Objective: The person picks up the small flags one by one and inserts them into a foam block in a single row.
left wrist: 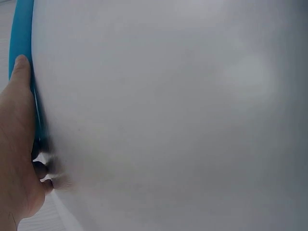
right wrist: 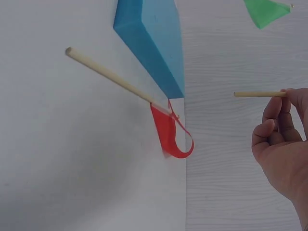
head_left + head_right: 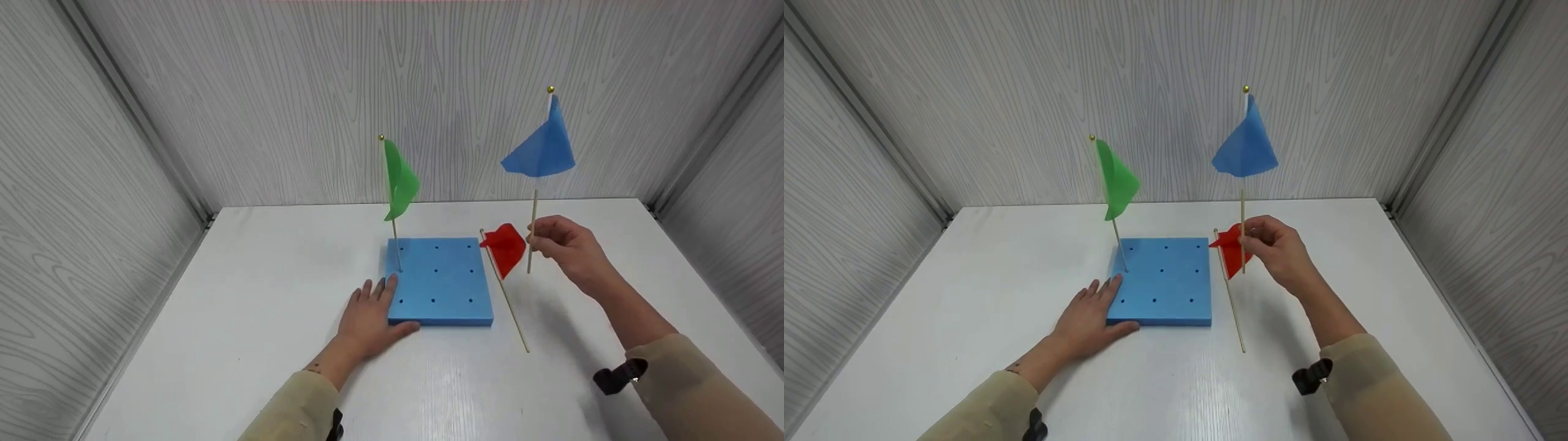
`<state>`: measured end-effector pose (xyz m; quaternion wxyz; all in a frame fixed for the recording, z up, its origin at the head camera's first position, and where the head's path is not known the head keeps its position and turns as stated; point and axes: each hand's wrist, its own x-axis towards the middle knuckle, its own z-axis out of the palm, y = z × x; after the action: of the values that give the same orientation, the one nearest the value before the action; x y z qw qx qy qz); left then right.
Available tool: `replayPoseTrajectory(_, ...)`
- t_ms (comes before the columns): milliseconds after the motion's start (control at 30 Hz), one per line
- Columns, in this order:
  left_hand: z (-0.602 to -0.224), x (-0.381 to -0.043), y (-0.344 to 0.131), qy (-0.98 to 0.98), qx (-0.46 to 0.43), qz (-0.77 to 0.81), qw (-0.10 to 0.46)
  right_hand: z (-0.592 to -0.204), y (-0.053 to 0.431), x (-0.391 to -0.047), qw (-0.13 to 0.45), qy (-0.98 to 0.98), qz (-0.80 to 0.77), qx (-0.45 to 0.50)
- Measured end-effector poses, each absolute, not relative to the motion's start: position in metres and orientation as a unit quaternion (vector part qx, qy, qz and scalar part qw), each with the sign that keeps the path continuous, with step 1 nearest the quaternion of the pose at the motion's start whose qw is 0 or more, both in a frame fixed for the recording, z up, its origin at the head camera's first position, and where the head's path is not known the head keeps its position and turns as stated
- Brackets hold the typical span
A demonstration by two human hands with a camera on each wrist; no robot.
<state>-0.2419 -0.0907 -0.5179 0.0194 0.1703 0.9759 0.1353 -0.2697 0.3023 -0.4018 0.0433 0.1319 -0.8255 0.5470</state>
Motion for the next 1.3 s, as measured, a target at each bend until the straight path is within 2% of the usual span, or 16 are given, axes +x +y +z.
replayPoseTrajectory(400,-0.514,-0.238,-0.088,0.977,0.169,0.131,0.016,-0.385,0.26,-0.279,0.032,-0.81,0.566,0.153)
replayPoseTrajectory(833,-0.513,-0.239,-0.084,0.978,0.165,0.128,0.024,-0.396,0.209,-0.297,0.011,-0.8,0.569,0.191)
replayPoseTrajectory(1300,-0.514,-0.239,-0.081,0.979,0.161,0.121,0.025,-0.418,0.176,-0.308,-0.027,-0.805,0.576,0.136)
